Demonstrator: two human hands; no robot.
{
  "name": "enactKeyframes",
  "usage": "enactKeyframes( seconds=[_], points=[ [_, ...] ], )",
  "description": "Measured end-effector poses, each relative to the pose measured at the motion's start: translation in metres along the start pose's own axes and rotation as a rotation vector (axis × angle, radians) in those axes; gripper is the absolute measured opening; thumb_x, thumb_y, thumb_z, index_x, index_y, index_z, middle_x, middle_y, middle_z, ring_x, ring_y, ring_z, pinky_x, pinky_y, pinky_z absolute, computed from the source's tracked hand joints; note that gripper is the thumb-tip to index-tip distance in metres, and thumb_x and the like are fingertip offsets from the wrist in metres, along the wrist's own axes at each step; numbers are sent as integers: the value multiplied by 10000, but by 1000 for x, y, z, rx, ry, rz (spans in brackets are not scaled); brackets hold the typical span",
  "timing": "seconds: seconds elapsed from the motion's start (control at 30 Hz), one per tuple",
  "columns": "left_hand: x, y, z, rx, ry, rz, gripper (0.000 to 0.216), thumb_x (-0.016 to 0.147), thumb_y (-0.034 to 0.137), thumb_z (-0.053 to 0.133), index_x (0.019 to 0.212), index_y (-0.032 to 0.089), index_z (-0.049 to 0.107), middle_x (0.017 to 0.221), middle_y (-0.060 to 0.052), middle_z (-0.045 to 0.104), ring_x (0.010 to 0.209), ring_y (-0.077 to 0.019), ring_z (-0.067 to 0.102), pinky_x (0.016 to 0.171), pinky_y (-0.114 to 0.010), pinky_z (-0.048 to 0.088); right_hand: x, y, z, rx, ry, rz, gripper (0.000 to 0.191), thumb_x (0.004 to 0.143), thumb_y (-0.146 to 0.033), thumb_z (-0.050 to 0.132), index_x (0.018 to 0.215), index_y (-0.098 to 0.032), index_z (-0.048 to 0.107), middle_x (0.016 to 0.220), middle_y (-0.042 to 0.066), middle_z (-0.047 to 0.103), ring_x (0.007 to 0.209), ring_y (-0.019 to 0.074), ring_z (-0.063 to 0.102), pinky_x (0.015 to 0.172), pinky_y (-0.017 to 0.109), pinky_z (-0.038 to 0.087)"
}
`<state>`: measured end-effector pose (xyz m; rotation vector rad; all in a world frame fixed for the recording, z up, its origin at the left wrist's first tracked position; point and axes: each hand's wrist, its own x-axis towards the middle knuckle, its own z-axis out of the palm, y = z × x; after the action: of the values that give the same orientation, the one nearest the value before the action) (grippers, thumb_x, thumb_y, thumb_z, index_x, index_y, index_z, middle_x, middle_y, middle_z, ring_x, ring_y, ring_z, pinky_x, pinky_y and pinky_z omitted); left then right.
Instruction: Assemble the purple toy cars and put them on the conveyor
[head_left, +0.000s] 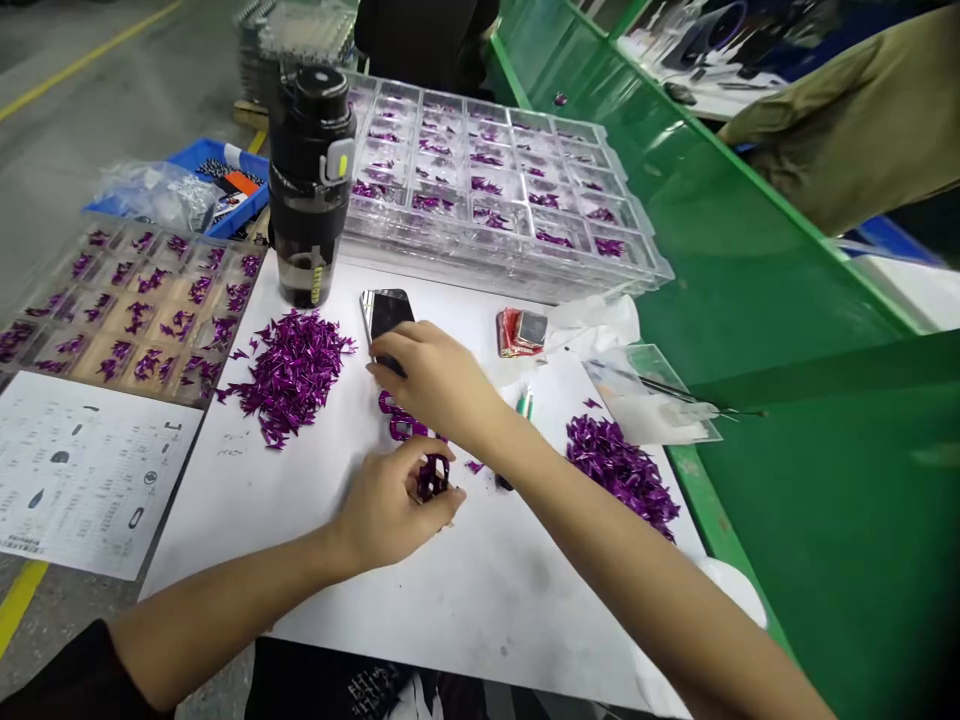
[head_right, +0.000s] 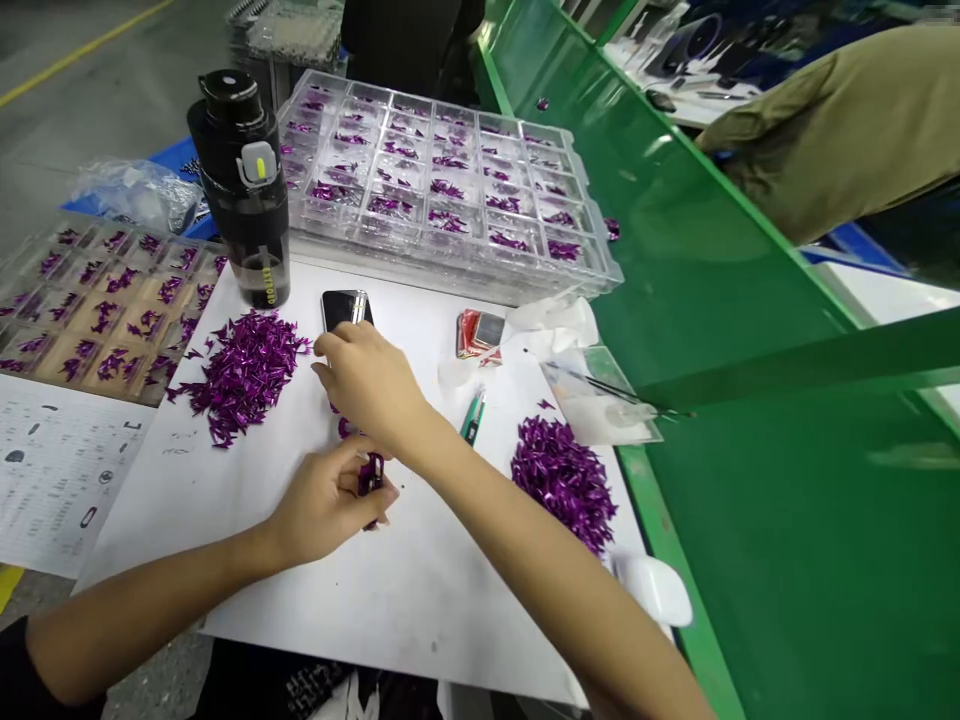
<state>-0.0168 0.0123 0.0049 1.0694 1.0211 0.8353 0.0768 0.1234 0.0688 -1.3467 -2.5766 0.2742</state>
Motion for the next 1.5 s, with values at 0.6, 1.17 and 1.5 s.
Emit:
enactKeyframes(
  seconds=[0.6,1.17,1.5],
  points=[
    [0,13,-4,-250,-10,-61,319,798,219,733,1102,195,640,976,-53,695,725,-152,705,582,-249,588,-79,26,1,596,288,188,138,960,-357,611,1027,-238,631,801,13,709,693,154,684,651,275,559],
    [6,24,-8,-460,93,-63,390,826,247,797,1168,209,613,945,-45,736,738,-178,721,585,-282,607,-121,16,32,410,443,155,156,964,-184,568,1053,-221,691,913,49,768,766,160,734,691,268,617],
    [-2,9,3,-187,234,70,484,821,226,801,1264,263,608,1249,-67,698,1081,-229,720,916,-360,625,-122,9,12,797,404,420,121,892,-319,714,960,-244,779,936,40,789,742,183,755,697,295,656]
  ],
)
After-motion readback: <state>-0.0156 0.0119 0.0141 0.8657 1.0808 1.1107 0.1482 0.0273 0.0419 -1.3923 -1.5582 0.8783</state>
